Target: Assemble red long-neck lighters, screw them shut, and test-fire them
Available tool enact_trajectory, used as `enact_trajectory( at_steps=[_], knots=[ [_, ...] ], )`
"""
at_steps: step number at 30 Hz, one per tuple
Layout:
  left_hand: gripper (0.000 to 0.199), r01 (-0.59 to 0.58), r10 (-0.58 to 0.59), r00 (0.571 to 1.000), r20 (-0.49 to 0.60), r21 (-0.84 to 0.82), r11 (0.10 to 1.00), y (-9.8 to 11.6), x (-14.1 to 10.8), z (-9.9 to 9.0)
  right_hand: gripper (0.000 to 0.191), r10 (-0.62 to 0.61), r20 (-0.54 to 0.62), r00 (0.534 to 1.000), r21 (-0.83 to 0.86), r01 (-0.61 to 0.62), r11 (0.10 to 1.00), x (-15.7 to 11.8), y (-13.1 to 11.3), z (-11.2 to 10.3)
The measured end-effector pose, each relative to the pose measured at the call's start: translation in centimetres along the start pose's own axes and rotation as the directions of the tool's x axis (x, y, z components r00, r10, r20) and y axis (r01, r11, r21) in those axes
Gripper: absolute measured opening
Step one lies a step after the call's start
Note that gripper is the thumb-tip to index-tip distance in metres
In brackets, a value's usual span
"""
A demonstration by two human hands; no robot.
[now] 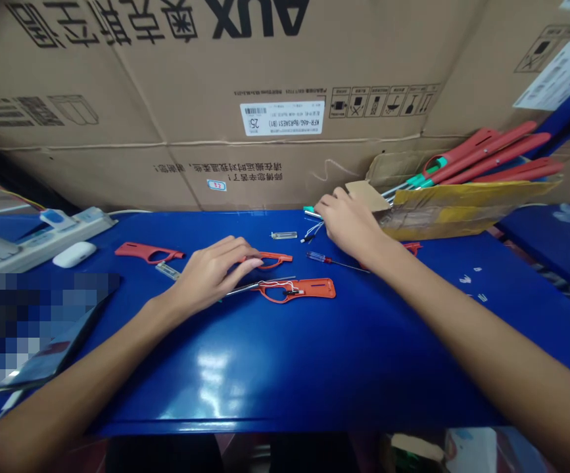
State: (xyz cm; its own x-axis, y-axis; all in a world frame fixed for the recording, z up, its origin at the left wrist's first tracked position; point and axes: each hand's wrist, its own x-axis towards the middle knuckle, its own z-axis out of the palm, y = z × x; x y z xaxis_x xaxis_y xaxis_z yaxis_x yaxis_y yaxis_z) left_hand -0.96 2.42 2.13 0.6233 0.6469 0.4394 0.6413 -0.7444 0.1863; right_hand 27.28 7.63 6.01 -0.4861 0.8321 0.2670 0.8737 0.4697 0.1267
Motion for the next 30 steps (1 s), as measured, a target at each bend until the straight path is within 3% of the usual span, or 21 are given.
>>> enact_trajectory(
  at_steps=[2,5,7,11,14,18,24,26,28,30],
  knots=[
    [0.035,0.001,-0.001,1.0,-0.011,0.009,1.0,-0.2,0.0,-0.2,0.03,0.13,0.149,0.98,-0.049,-0.124,0.991,2.5,0.9,-0.3],
    [0.038,0.017,-0.017,1.0,-0.013,0.011,1.0,-0.3,0.1,-0.6,0.03,0.308,0.333,0.891,-0.121,-0.283,0.951,5.6,1.8,0.2],
    [0.04,0.026,-0.026,1.0,-0.008,0.013,1.0,-0.3,0.1,-0.7,0.028,0.345,0.39,0.854,-0.137,-0.317,0.938,7.2,2.1,1.0],
    [0.043,0.021,-0.021,1.0,0.015,0.018,1.0,-0.2,0.0,-0.6,0.031,0.368,0.426,0.826,-0.128,-0.348,0.929,8.3,2.2,2.7],
    [0.043,-0.002,0.002,0.999,0.032,0.007,1.0,0.0,0.0,-0.5,0.032,0.336,0.403,0.851,-0.067,-0.339,0.939,7.9,2.0,3.4],
    [0.042,-0.018,0.018,0.999,0.028,0.005,1.0,0.1,0.0,-0.4,0.033,0.158,0.334,0.929,0.119,-0.208,0.971,7.6,1.3,3.6],
    [0.038,-0.009,0.009,0.999,-0.035,0.002,1.0,-0.1,0.0,-0.7,0.031,0.044,0.03,0.999,0.365,-0.052,0.93,5.5,-1.1,1.4],
    [0.034,0.022,-0.022,0.998,-0.066,0.001,1.0,-0.1,0.0,-0.9,0.03,0.083,-0.107,0.991,0.654,0.007,0.757,3.1,-2.6,0.3],
    [0.031,0.074,-0.076,0.993,-0.088,-0.021,0.997,0.3,-0.1,-1.0,0.031,0.162,-0.071,0.984,0.885,-0.013,0.466,0.0,-4.3,-0.6],
    [0.037,0.101,-0.106,0.989,-0.104,-0.054,0.993,0.9,-0.1,-0.9,0.027,0.203,-0.013,0.979,0.975,-0.033,0.22,-2.9,-5.9,-1.0]
  ],
)
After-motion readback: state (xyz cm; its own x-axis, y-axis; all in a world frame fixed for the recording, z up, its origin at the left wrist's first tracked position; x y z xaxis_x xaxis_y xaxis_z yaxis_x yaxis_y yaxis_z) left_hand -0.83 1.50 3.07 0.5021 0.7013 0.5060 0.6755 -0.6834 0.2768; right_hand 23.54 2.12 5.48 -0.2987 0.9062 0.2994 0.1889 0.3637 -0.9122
